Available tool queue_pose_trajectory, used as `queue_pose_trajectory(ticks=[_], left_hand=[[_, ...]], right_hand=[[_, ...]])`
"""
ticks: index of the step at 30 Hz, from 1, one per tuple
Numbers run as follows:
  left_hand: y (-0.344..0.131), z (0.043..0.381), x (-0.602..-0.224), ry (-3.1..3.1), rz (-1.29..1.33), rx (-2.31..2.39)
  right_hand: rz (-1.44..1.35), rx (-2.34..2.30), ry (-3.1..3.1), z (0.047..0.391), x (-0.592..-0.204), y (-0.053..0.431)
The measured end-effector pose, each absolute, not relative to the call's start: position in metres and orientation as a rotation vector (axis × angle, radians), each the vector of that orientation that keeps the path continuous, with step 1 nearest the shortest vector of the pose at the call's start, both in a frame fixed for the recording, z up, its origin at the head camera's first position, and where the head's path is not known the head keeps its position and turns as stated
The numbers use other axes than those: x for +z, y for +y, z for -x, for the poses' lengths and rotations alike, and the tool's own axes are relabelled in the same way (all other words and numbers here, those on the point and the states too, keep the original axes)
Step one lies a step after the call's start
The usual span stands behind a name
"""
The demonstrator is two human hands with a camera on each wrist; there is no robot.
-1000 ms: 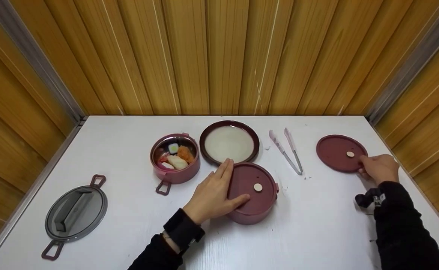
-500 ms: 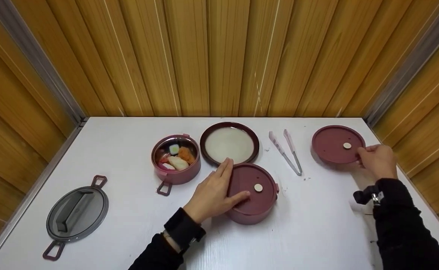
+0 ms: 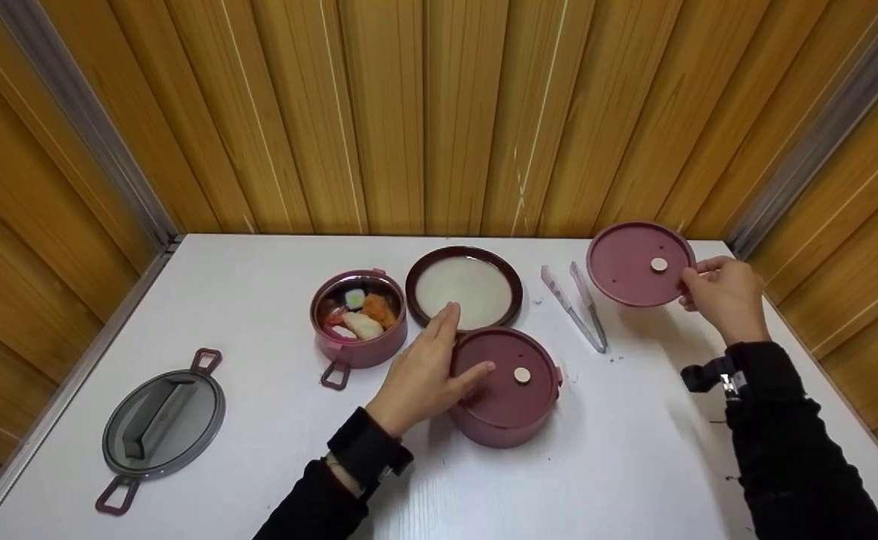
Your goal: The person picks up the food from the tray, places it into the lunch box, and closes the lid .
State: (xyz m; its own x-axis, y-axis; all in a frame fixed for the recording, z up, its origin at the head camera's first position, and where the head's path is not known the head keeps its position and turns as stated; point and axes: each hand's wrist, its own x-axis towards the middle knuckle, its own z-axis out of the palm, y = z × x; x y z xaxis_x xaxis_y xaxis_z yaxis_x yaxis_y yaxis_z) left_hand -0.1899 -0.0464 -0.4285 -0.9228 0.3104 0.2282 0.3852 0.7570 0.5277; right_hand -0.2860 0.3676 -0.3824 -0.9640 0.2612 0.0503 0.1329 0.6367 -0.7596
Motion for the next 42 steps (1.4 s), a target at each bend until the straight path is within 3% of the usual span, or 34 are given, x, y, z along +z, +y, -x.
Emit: queue_pose_trajectory(ticks=[20, 42], left_hand=[[-0.05, 0.219, -0.398, -2.717, 0.488, -0.901], [-0.096, 0.247, -0.388, -2.562, 0.367, -0.988]], right_hand=[[-0.093, 1.203, -2.683, 0.298, -0.345, 0.27], [-0.35, 1.534, -2.7, 0.305, -0.354, 0.137]])
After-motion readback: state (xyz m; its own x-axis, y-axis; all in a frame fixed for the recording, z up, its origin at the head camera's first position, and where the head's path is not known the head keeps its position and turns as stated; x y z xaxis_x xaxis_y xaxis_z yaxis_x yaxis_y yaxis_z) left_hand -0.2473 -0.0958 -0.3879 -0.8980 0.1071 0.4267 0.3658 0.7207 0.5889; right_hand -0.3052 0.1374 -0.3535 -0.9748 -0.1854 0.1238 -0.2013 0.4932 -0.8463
